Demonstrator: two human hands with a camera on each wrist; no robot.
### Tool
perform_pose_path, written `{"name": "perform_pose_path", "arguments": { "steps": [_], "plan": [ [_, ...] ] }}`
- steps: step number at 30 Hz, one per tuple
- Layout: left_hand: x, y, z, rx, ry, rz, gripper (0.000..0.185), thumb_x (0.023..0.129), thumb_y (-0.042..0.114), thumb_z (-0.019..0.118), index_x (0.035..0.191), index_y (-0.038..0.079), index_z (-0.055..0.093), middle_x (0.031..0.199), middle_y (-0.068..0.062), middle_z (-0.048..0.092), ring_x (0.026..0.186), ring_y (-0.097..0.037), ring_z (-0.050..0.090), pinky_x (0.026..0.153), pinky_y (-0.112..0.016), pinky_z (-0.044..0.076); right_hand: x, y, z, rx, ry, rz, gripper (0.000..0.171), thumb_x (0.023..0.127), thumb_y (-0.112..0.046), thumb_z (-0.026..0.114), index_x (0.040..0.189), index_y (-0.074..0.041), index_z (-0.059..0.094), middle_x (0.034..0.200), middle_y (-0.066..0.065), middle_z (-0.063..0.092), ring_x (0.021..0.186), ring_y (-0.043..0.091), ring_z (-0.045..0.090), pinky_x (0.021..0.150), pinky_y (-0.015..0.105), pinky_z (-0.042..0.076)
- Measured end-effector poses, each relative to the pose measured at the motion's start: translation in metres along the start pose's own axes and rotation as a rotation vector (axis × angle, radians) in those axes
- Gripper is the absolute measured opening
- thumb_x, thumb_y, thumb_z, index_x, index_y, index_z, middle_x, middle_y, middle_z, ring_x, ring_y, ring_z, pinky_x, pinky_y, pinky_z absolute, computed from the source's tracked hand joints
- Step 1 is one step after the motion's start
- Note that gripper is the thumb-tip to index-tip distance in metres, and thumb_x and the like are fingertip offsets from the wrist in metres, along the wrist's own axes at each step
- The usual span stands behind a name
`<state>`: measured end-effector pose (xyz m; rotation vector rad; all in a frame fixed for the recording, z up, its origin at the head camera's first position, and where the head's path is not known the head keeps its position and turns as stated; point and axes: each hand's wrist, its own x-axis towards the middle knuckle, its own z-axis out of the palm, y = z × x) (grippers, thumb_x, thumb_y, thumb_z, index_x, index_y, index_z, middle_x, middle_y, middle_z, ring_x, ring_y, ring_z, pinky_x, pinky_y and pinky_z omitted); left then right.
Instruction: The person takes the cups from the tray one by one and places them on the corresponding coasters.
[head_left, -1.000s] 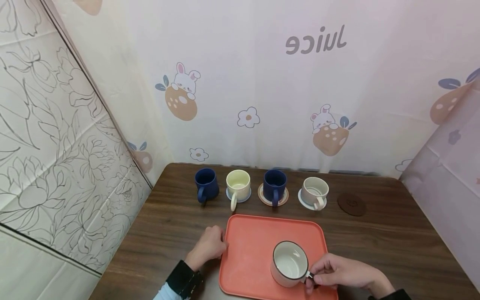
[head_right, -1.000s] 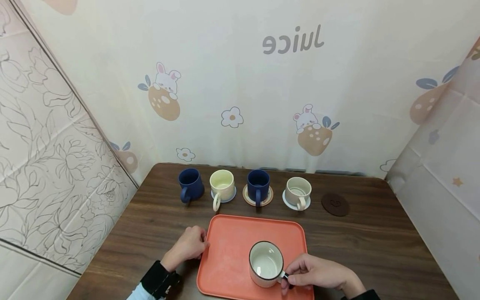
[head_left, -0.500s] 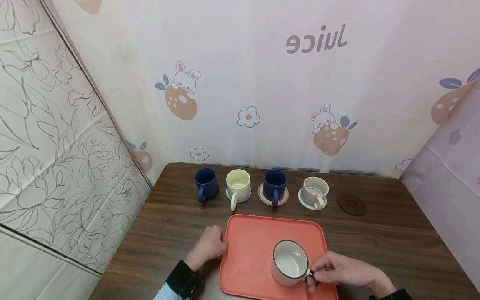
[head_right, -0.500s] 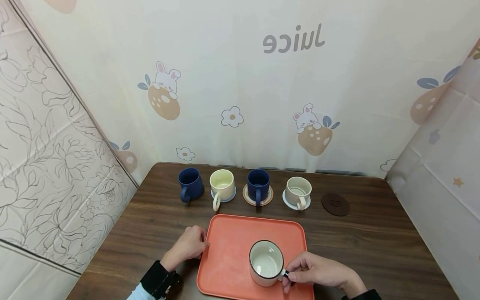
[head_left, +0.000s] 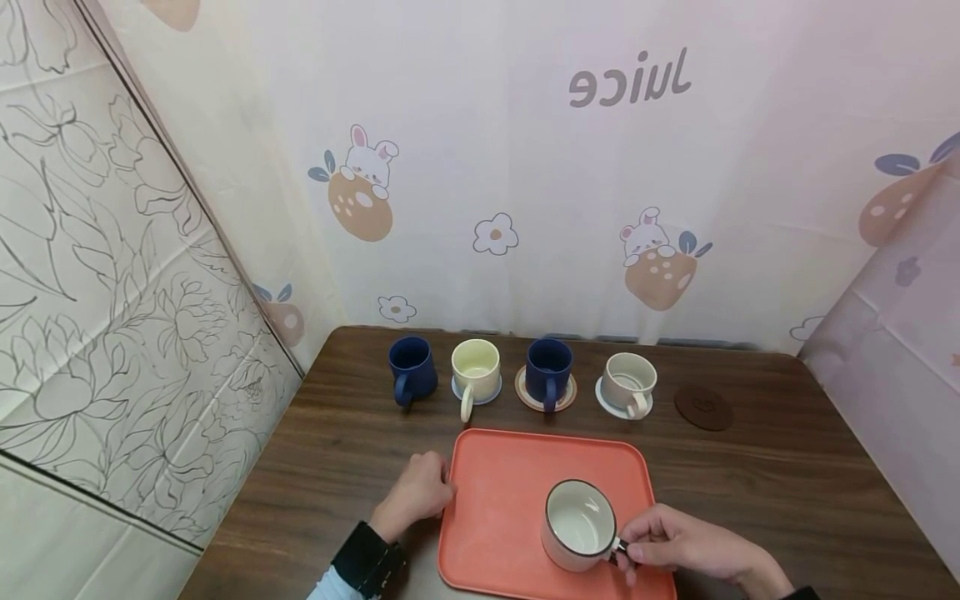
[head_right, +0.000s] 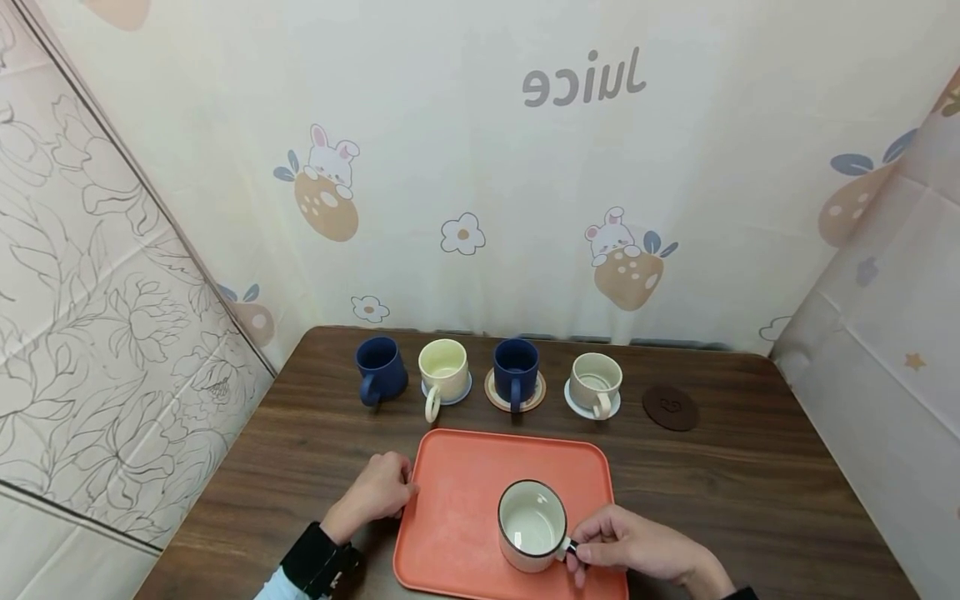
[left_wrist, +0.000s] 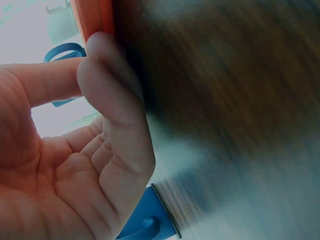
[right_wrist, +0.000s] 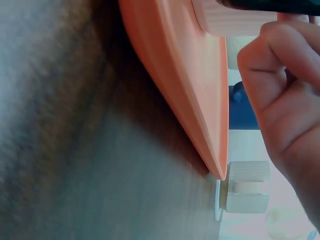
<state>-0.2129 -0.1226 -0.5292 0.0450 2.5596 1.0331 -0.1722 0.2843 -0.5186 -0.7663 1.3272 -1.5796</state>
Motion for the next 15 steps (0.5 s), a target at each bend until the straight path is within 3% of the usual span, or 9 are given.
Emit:
{"name": "perform_pose_path", "arguments": {
  "steps": [4, 12, 15],
  "plan": [
    [0.0, -0.002, 0.001, 0.005, 0.01, 0.024, 0.019, 0.092, 0.003, 0.07, 0.076, 0.009, 0.061, 0.062, -0.006, 0.059, 0.05, -0.017, 0.058, 0.045, -0.028, 0.044, 0.0, 0.003, 0.002, 0.002, 0.001, -0.051, 0.027, 0.111, 0.003, 0.037, 0.116, 0.021, 0.057, 0.097, 0.039, 0.054, 0.1, 0.009, 0.063, 0.086, 0.024, 0.052],
    [-0.001, -0.001, 0.001, -0.009, 0.009, 0.023, 0.02, 0.094, 0.003, 0.07, 0.077, 0.009, 0.061, 0.064, -0.007, 0.059, 0.051, -0.018, 0.058, 0.046, -0.028, 0.045, -0.002, 0.011, 0.006, 0.063, 0.037, -0.087, 0.03, 0.111, 0.005, 0.032, 0.117, 0.026, 0.052, 0.102, 0.02, 0.067, 0.101, 0.01, 0.064, 0.089, 0.026, 0.053],
    [-0.001, -0.001, 0.0, -0.011, 0.007, 0.025, 0.02, 0.094, 0.003, 0.07, 0.078, 0.009, 0.062, 0.064, -0.007, 0.059, 0.051, -0.018, 0.059, 0.047, -0.028, 0.046, -0.002, 0.013, 0.009, 0.064, 0.053, -0.105, 0.031, 0.112, 0.005, 0.03, 0.116, 0.026, 0.052, 0.101, 0.027, 0.062, 0.103, 0.011, 0.063, 0.092, 0.029, 0.053]
  ]
}}
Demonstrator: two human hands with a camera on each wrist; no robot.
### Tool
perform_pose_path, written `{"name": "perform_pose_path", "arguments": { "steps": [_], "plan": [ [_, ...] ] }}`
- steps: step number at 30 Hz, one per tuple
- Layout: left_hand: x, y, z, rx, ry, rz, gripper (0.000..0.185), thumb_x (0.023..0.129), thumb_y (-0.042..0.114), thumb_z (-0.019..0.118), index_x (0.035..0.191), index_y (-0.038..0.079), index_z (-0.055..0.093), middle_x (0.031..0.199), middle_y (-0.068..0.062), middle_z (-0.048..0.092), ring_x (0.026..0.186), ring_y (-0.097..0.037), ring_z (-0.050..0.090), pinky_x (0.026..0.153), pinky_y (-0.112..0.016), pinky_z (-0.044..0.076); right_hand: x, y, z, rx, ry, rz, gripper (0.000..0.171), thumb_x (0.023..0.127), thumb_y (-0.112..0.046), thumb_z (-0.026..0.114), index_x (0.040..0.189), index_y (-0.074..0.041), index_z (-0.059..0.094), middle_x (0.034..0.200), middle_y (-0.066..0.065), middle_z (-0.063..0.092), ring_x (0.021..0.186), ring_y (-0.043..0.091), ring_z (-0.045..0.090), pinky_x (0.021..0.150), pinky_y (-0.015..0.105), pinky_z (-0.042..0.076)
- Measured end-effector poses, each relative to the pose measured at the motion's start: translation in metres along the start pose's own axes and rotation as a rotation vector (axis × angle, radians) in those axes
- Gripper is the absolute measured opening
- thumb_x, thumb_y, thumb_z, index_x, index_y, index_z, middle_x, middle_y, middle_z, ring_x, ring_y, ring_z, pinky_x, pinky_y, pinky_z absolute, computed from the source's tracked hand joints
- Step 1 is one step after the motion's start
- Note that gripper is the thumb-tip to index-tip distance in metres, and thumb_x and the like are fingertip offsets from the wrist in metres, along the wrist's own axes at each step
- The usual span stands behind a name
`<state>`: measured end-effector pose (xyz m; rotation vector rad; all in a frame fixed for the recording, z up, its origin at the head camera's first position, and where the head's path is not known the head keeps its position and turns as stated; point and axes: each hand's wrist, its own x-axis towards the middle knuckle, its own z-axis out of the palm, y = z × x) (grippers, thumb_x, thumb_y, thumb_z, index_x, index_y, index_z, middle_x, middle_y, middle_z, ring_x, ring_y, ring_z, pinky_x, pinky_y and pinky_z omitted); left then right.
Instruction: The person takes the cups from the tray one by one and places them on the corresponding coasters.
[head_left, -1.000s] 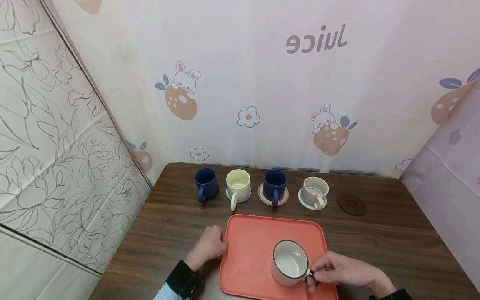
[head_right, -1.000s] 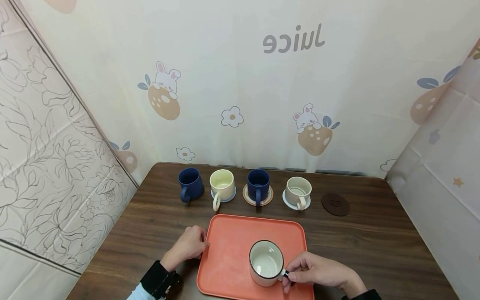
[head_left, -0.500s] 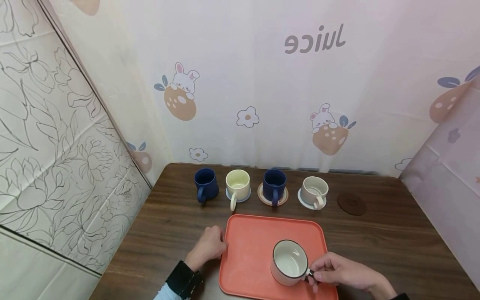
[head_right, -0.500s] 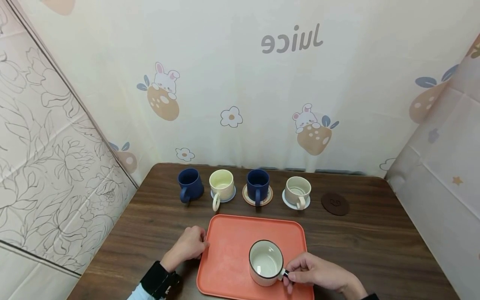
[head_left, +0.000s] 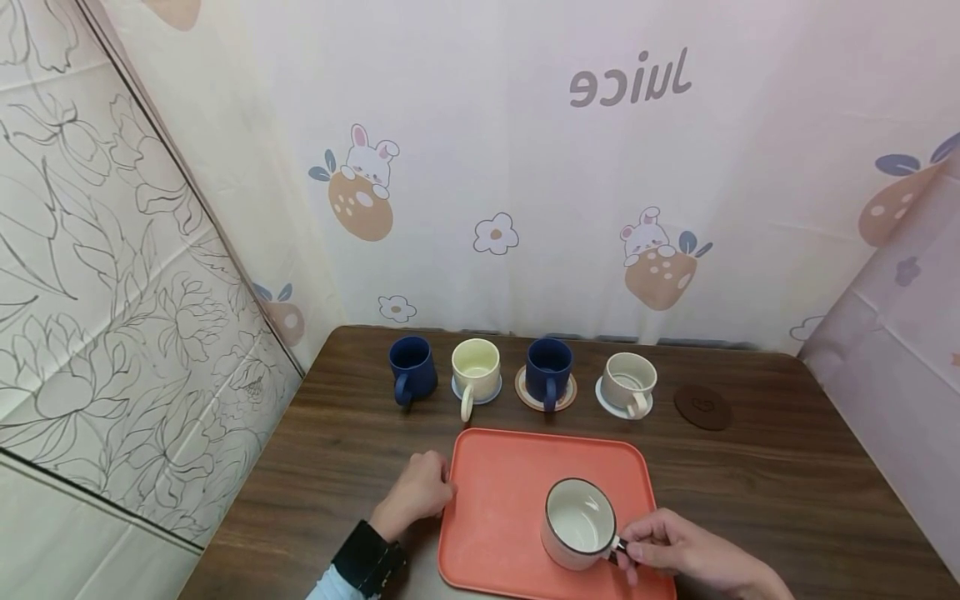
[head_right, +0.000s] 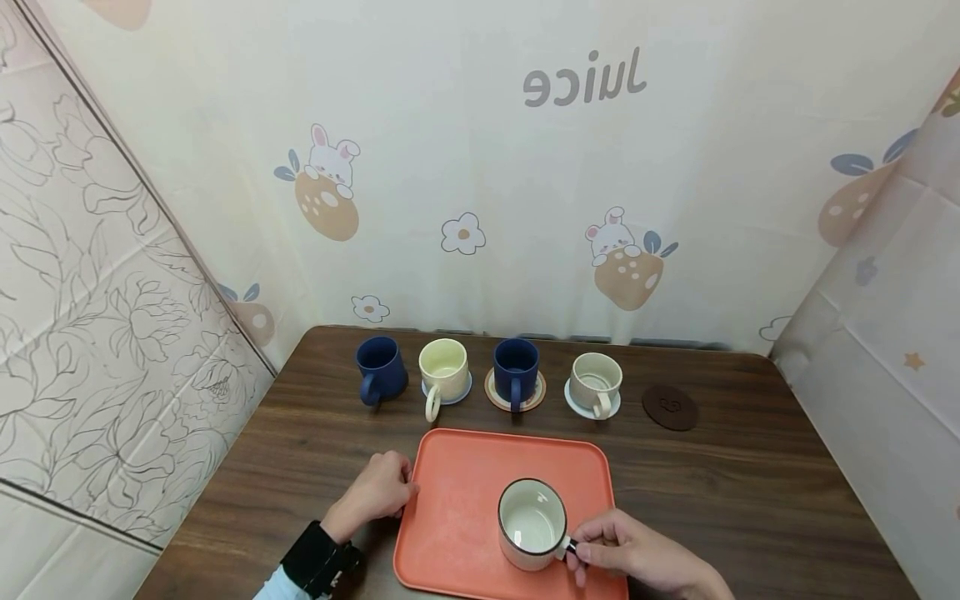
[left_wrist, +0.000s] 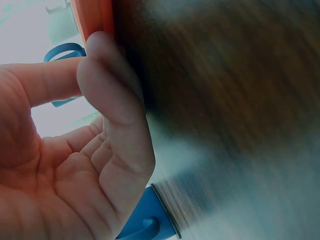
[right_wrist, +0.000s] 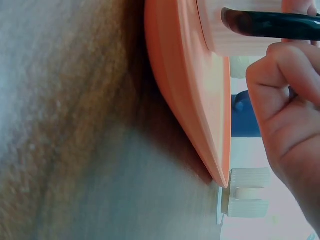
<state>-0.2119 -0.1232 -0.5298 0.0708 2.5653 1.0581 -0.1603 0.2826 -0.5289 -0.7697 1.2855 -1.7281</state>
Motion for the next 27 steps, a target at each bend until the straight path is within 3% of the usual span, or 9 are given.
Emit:
{"name": "perform_pose_path", "arguments": {
  "steps": [5, 9, 13, 17, 25, 27],
  "plan": [
    [0.0, 0.0, 0.0, -0.007, -0.003, 0.006, 0.019, 0.094, 0.002, 0.07, 0.078, 0.009, 0.062, 0.064, -0.007, 0.059, 0.051, -0.017, 0.059, 0.046, -0.028, 0.046, 0.0, 0.001, 0.004, -0.019, 0.037, -0.006, 0.032, 0.112, 0.005, 0.028, 0.112, 0.025, 0.053, 0.098, 0.038, 0.051, 0.101, 0.014, 0.062, 0.092, 0.032, 0.051],
    [0.001, 0.0, -0.001, -0.011, -0.004, 0.008, 0.019, 0.094, 0.002, 0.07, 0.078, 0.009, 0.062, 0.065, -0.007, 0.059, 0.051, -0.017, 0.059, 0.046, -0.028, 0.047, 0.001, -0.001, 0.006, -0.033, 0.059, -0.013, 0.032, 0.112, 0.005, 0.028, 0.111, 0.024, 0.053, 0.097, 0.037, 0.051, 0.098, 0.017, 0.061, 0.088, 0.033, 0.051],
    [0.001, 0.0, -0.001, -0.005, -0.005, 0.01, 0.019, 0.094, 0.002, 0.07, 0.078, 0.009, 0.062, 0.065, -0.007, 0.059, 0.051, -0.017, 0.059, 0.046, -0.028, 0.047, 0.001, -0.003, 0.007, -0.056, 0.098, -0.004, 0.032, 0.113, 0.003, 0.029, 0.111, 0.024, 0.053, 0.099, 0.022, 0.064, 0.092, 0.02, 0.057, 0.078, 0.035, 0.046],
    [0.001, 0.0, -0.001, 0.001, -0.006, 0.004, 0.019, 0.094, 0.003, 0.07, 0.078, 0.009, 0.062, 0.065, -0.007, 0.059, 0.051, -0.018, 0.059, 0.047, -0.028, 0.046, 0.0, -0.007, 0.008, -0.08, 0.147, 0.034, 0.033, 0.114, -0.001, 0.032, 0.115, 0.024, 0.054, 0.106, 0.005, 0.07, 0.091, 0.013, 0.055, 0.072, 0.039, 0.037],
    [0.001, -0.002, 0.0, -0.008, -0.001, 0.011, 0.02, 0.094, 0.002, 0.07, 0.077, 0.009, 0.062, 0.064, -0.006, 0.06, 0.05, -0.017, 0.059, 0.046, -0.027, 0.046, -0.004, -0.014, 0.008, -0.118, 0.209, 0.03, 0.034, 0.114, -0.001, 0.031, 0.121, 0.021, 0.055, 0.104, 0.006, 0.07, 0.1, 0.01, 0.06, 0.077, 0.037, 0.042],
    [0.0, -0.002, 0.0, -0.011, 0.0, 0.015, 0.02, 0.094, 0.002, 0.07, 0.077, 0.009, 0.062, 0.063, -0.006, 0.059, 0.05, -0.017, 0.058, 0.046, -0.027, 0.045, -0.005, -0.016, 0.008, -0.128, 0.238, 0.039, 0.034, 0.114, -0.002, 0.032, 0.12, 0.021, 0.056, 0.104, 0.006, 0.071, 0.096, 0.009, 0.059, 0.069, 0.036, 0.04]
  ]
}}
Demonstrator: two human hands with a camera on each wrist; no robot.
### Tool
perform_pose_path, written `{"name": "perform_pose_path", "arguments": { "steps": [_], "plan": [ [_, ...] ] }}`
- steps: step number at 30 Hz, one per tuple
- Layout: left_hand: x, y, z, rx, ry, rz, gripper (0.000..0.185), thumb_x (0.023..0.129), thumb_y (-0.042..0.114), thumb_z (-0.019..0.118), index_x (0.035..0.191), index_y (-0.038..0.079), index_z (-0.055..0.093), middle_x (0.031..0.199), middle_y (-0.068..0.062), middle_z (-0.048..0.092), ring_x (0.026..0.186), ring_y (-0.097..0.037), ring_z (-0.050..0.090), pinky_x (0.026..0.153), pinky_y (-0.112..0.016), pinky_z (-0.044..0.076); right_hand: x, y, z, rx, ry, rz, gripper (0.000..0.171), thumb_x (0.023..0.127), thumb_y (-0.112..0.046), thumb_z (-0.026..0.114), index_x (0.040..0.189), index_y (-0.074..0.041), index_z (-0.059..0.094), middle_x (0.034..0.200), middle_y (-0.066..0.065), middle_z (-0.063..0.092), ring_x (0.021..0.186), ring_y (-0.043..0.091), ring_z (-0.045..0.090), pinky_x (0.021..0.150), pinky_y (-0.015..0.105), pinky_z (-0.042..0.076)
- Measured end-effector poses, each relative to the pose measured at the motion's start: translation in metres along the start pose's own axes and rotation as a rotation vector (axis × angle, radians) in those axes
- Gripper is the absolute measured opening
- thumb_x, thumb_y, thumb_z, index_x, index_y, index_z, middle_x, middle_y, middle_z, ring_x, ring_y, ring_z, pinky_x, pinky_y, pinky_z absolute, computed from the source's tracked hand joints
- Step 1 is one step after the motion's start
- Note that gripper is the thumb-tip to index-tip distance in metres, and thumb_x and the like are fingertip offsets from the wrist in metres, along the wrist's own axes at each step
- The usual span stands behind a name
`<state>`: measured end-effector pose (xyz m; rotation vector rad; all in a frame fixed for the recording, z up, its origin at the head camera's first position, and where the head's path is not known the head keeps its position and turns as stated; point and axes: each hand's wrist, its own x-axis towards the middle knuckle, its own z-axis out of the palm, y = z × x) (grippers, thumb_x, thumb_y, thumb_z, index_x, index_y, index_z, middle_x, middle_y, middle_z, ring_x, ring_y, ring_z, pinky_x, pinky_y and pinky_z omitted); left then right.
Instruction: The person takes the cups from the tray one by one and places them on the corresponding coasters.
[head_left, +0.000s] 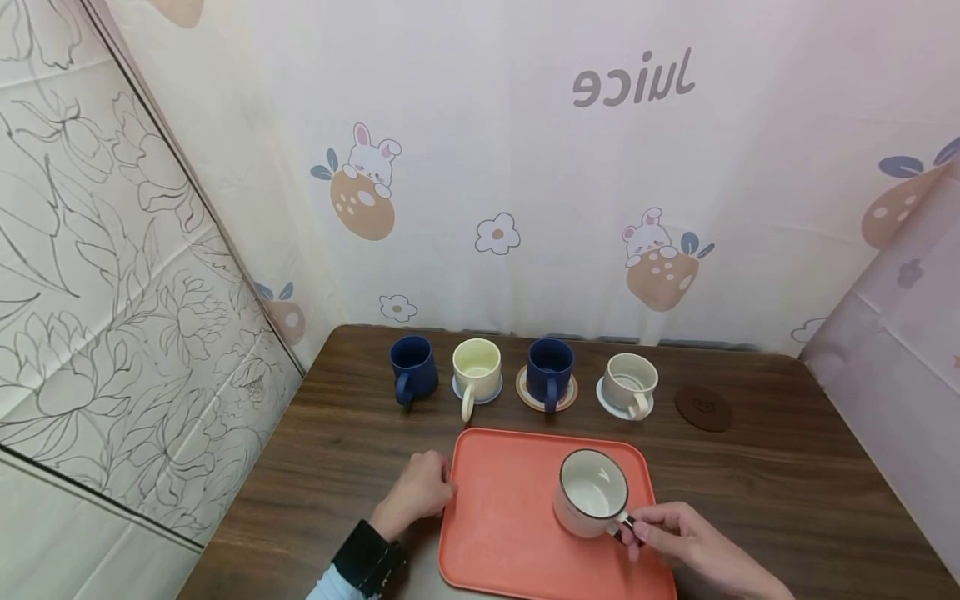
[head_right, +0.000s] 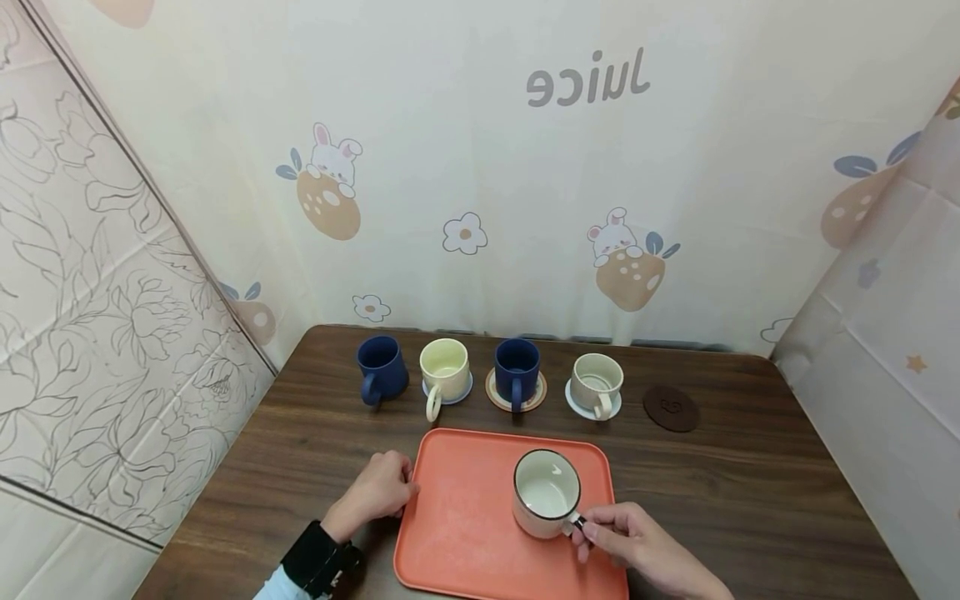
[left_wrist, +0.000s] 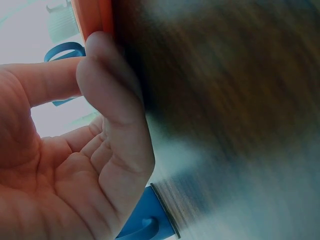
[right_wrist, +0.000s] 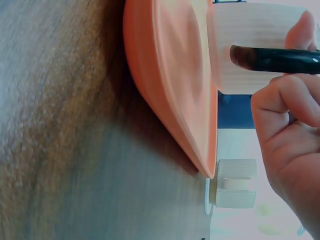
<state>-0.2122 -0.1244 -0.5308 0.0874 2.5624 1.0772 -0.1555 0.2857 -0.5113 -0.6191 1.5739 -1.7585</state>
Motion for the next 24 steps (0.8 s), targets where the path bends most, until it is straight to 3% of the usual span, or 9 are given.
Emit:
{"name": "perform_pose_path", "arguments": {
  "steps": [2, 6, 9, 12, 14, 18, 21, 24],
  "plan": [
    [0.0, 0.0, 0.0, 0.002, -0.003, -0.006, 0.02, 0.094, 0.002, 0.07, 0.077, 0.009, 0.062, 0.063, -0.007, 0.059, 0.05, -0.017, 0.058, 0.046, -0.027, 0.045, -0.001, -0.001, 0.0, -0.02, 0.027, 0.005, 0.034, 0.114, -0.003, 0.032, 0.12, 0.02, 0.056, 0.103, 0.005, 0.071, 0.093, 0.009, 0.059, 0.064, 0.036, 0.038],
    [0.0, 0.001, 0.0, 0.002, -0.008, -0.02, 0.019, 0.094, 0.003, 0.07, 0.078, 0.009, 0.062, 0.064, -0.007, 0.06, 0.051, -0.018, 0.059, 0.047, -0.028, 0.046, -0.002, -0.001, 0.0, -0.036, 0.084, 0.004, 0.033, 0.114, -0.004, 0.034, 0.119, 0.021, 0.055, 0.1, 0.001, 0.072, 0.07, 0.011, 0.045, 0.053, 0.041, 0.026],
    [0.0, 0.001, 0.0, 0.002, -0.006, -0.014, 0.02, 0.094, 0.003, 0.07, 0.078, 0.009, 0.062, 0.064, -0.007, 0.06, 0.051, -0.018, 0.059, 0.047, -0.028, 0.046, -0.004, -0.001, -0.001, -0.028, 0.123, 0.007, 0.032, 0.114, -0.004, 0.035, 0.119, 0.019, 0.056, 0.102, -0.001, 0.072, 0.069, 0.008, 0.046, 0.052, 0.032, 0.034],
    [0.001, 0.0, 0.0, 0.004, -0.003, -0.005, 0.02, 0.094, 0.003, 0.07, 0.077, 0.009, 0.062, 0.063, -0.006, 0.059, 0.051, -0.017, 0.059, 0.046, -0.028, 0.046, -0.007, 0.0, -0.003, -0.022, 0.16, -0.006, 0.033, 0.115, -0.005, 0.035, 0.121, 0.013, 0.061, 0.107, 0.0, 0.072, 0.089, 0.005, 0.061, 0.071, 0.026, 0.052],
    [0.001, -0.001, 0.0, 0.004, 0.0, 0.001, 0.021, 0.094, 0.003, 0.071, 0.076, 0.009, 0.061, 0.063, -0.006, 0.059, 0.05, -0.017, 0.059, 0.045, -0.028, 0.045, -0.009, 0.001, -0.003, -0.034, 0.198, -0.016, 0.034, 0.115, -0.005, 0.035, 0.121, 0.007, 0.066, 0.109, 0.0, 0.073, 0.099, 0.006, 0.064, 0.08, 0.027, 0.055],
    [0.001, -0.002, 0.0, -0.002, -0.001, 0.007, 0.022, 0.094, 0.004, 0.071, 0.076, 0.009, 0.061, 0.062, -0.006, 0.059, 0.049, -0.017, 0.059, 0.045, -0.027, 0.046, -0.011, 0.001, -0.002, -0.072, 0.294, -0.03, 0.034, 0.115, -0.005, 0.036, 0.12, 0.0, 0.069, 0.104, -0.003, 0.072, 0.08, 0.005, 0.057, 0.061, 0.024, 0.045],
    [0.001, -0.001, -0.001, -0.004, -0.002, 0.009, 0.022, 0.094, 0.004, 0.071, 0.076, 0.009, 0.061, 0.062, -0.006, 0.059, 0.049, -0.017, 0.059, 0.045, -0.027, 0.046, -0.009, 0.001, 0.001, -0.094, 0.357, -0.075, 0.031, 0.114, -0.004, 0.038, 0.119, 0.009, 0.065, 0.099, -0.004, 0.07, 0.06, 0.017, 0.036, 0.049, 0.035, 0.027],
    [0.001, -0.001, -0.001, -0.005, -0.005, 0.005, 0.021, 0.094, 0.004, 0.071, 0.076, 0.009, 0.061, 0.062, -0.006, 0.059, 0.049, -0.017, 0.059, 0.045, -0.027, 0.046, -0.007, 0.0, 0.003, -0.093, 0.408, -0.114, 0.029, 0.114, -0.004, 0.039, 0.117, 0.018, 0.058, 0.094, -0.005, 0.069, 0.06, 0.032, 0.019, 0.05, 0.046, 0.017]
  ]
}}
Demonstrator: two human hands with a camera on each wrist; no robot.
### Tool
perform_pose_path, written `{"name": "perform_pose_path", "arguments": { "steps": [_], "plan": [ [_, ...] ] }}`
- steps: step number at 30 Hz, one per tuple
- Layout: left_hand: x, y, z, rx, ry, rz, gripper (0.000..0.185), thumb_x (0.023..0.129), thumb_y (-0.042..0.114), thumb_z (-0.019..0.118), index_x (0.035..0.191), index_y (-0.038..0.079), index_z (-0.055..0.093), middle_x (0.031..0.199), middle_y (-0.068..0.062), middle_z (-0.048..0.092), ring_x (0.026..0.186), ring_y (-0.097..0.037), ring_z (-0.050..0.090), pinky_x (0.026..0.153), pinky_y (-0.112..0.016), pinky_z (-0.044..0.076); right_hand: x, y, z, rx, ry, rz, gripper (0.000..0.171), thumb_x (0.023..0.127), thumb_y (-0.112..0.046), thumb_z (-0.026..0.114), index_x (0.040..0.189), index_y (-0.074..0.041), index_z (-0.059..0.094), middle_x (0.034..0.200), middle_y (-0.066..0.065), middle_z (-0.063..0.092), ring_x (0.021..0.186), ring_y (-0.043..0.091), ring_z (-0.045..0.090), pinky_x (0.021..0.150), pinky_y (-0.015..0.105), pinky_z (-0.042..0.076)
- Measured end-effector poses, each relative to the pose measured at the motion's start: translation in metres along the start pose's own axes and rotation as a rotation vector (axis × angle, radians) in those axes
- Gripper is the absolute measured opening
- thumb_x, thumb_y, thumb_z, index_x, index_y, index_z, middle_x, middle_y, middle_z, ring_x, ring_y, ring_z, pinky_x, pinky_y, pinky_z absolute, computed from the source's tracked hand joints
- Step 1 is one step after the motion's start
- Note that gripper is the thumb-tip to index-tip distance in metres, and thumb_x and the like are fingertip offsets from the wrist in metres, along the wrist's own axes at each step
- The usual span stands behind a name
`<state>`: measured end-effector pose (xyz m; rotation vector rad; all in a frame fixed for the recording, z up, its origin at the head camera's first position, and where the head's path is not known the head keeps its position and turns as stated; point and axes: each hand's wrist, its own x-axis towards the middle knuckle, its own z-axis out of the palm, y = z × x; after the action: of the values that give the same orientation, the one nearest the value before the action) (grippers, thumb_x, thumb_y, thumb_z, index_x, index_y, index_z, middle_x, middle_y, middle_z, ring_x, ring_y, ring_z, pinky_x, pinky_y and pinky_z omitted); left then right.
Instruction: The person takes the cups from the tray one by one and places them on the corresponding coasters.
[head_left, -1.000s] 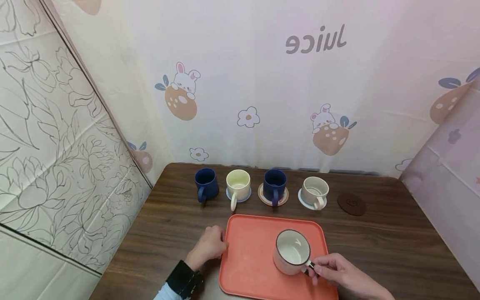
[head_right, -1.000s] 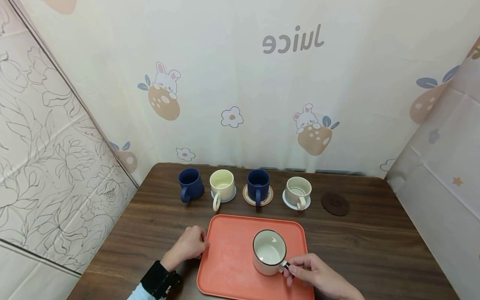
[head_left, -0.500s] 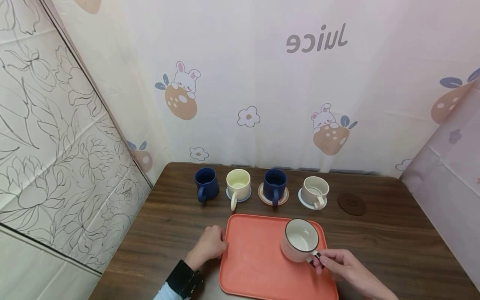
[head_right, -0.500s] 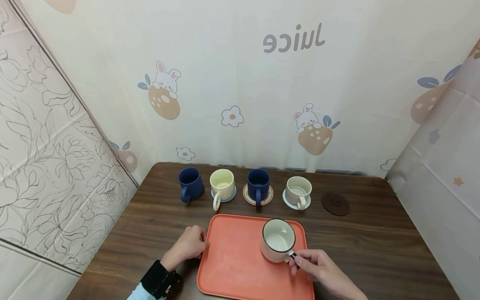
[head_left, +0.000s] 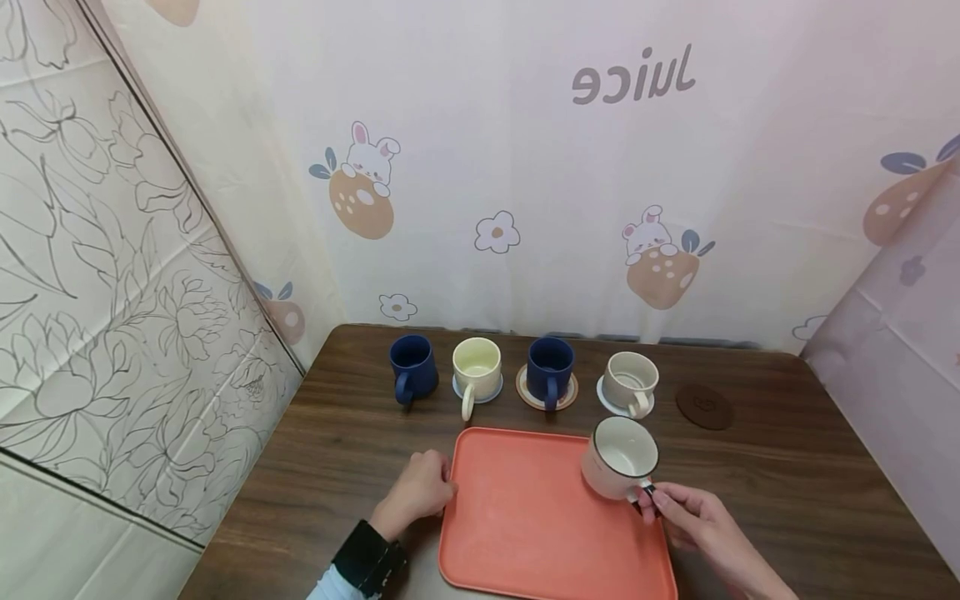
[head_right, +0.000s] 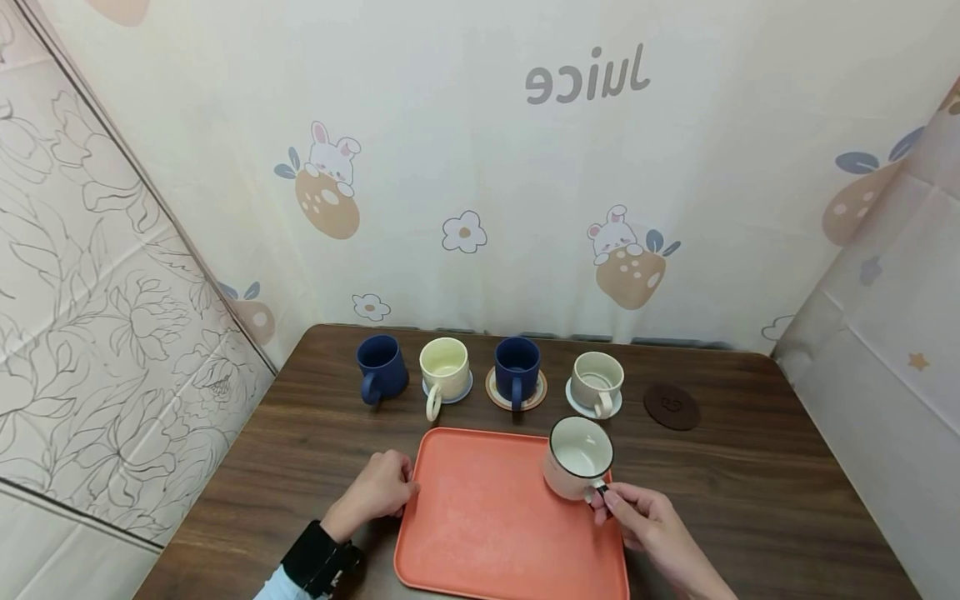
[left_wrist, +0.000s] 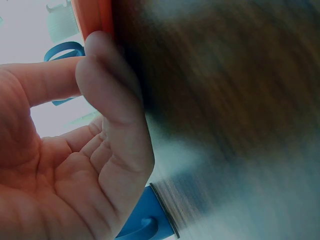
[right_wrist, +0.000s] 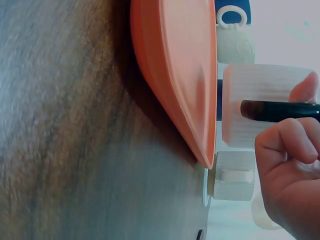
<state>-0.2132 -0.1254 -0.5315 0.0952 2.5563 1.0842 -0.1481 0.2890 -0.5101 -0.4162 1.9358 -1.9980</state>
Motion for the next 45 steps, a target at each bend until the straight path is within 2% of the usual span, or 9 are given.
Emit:
{"name": "perform_pose_path", "arguments": {
  "steps": [2, 6, 12, 17, 24, 28, 35, 45],
  "plan": [
    [0.0, 0.0, 0.0, -0.002, -0.001, -0.002, 0.021, 0.094, 0.004, 0.071, 0.076, 0.009, 0.061, 0.062, -0.006, 0.059, 0.049, -0.017, 0.059, 0.045, -0.027, 0.046, 0.0, 0.0, 0.0, 0.002, 0.032, -0.017, 0.028, 0.113, -0.003, 0.04, 0.115, 0.018, 0.058, 0.092, -0.005, 0.068, 0.058, 0.034, 0.017, 0.05, 0.048, 0.015],
    [0.001, 0.0, 0.0, -0.001, 0.0, -0.006, 0.022, 0.094, 0.003, 0.071, 0.076, 0.009, 0.061, 0.062, -0.006, 0.059, 0.049, -0.016, 0.059, 0.045, -0.026, 0.045, 0.0, 0.0, -0.003, -0.002, 0.115, 0.008, 0.027, 0.113, -0.005, 0.042, 0.114, 0.012, 0.063, 0.091, -0.003, 0.068, 0.06, 0.033, 0.019, 0.051, 0.048, 0.016],
    [0.0, 0.0, -0.001, -0.001, -0.005, -0.017, 0.021, 0.095, 0.004, 0.071, 0.076, 0.009, 0.061, 0.063, -0.006, 0.06, 0.05, -0.016, 0.059, 0.045, -0.026, 0.046, 0.0, 0.003, -0.006, 0.009, 0.256, 0.02, 0.027, 0.113, -0.005, 0.044, 0.109, 0.003, 0.069, 0.088, -0.001, 0.065, 0.061, 0.032, 0.019, 0.052, 0.043, 0.016],
    [-0.001, 0.001, -0.001, -0.012, -0.015, -0.028, 0.02, 0.095, 0.004, 0.071, 0.078, 0.009, 0.062, 0.065, -0.007, 0.06, 0.052, -0.017, 0.06, 0.047, -0.027, 0.047, 0.0, 0.001, -0.011, -0.001, 0.372, 0.037, 0.025, 0.113, -0.008, 0.047, 0.109, 0.001, 0.07, 0.087, 0.0, 0.065, 0.061, 0.03, 0.021, 0.053, 0.039, 0.019],
    [0.0, 0.001, 0.0, -0.017, -0.014, -0.022, 0.02, 0.095, 0.003, 0.071, 0.078, 0.009, 0.062, 0.064, -0.007, 0.06, 0.051, -0.018, 0.059, 0.047, -0.027, 0.047, -0.002, -0.002, -0.021, -0.009, 0.425, -0.006, 0.027, 0.113, -0.013, 0.048, 0.11, 0.007, 0.066, 0.086, -0.002, 0.064, 0.059, 0.029, 0.019, 0.054, 0.043, 0.018],
    [0.001, 0.0, 0.0, -0.009, -0.006, -0.004, 0.021, 0.094, 0.003, 0.071, 0.076, 0.009, 0.062, 0.064, -0.007, 0.06, 0.051, -0.017, 0.06, 0.046, -0.027, 0.047, -0.004, -0.001, -0.029, 0.018, 0.466, -0.005, 0.027, 0.113, -0.017, 0.05, 0.108, 0.001, 0.07, 0.085, -0.003, 0.064, 0.06, 0.028, 0.019, 0.054, 0.043, 0.018],
    [0.002, 0.0, -0.001, -0.007, -0.007, -0.014, 0.022, 0.095, 0.004, 0.071, 0.076, 0.009, 0.061, 0.063, -0.006, 0.06, 0.05, -0.016, 0.06, 0.045, -0.025, 0.046, -0.005, 0.003, -0.045, 0.103, 0.513, -0.028, 0.028, 0.113, -0.014, 0.049, 0.104, -0.012, 0.075, 0.086, -0.003, 0.064, 0.061, 0.026, 0.018, 0.054, 0.039, 0.018],
    [0.001, 0.0, 0.0, -0.014, -0.009, -0.015, 0.021, 0.095, 0.004, 0.071, 0.077, 0.009, 0.062, 0.064, -0.007, 0.06, 0.051, -0.017, 0.06, 0.046, -0.027, 0.048, -0.002, 0.007, -0.066, 0.125, 0.533, -0.072, 0.029, 0.113, -0.016, 0.048, 0.103, -0.014, 0.075, 0.086, -0.004, 0.063, 0.062, 0.025, 0.017, 0.055, 0.039, 0.018]
  ]
}}
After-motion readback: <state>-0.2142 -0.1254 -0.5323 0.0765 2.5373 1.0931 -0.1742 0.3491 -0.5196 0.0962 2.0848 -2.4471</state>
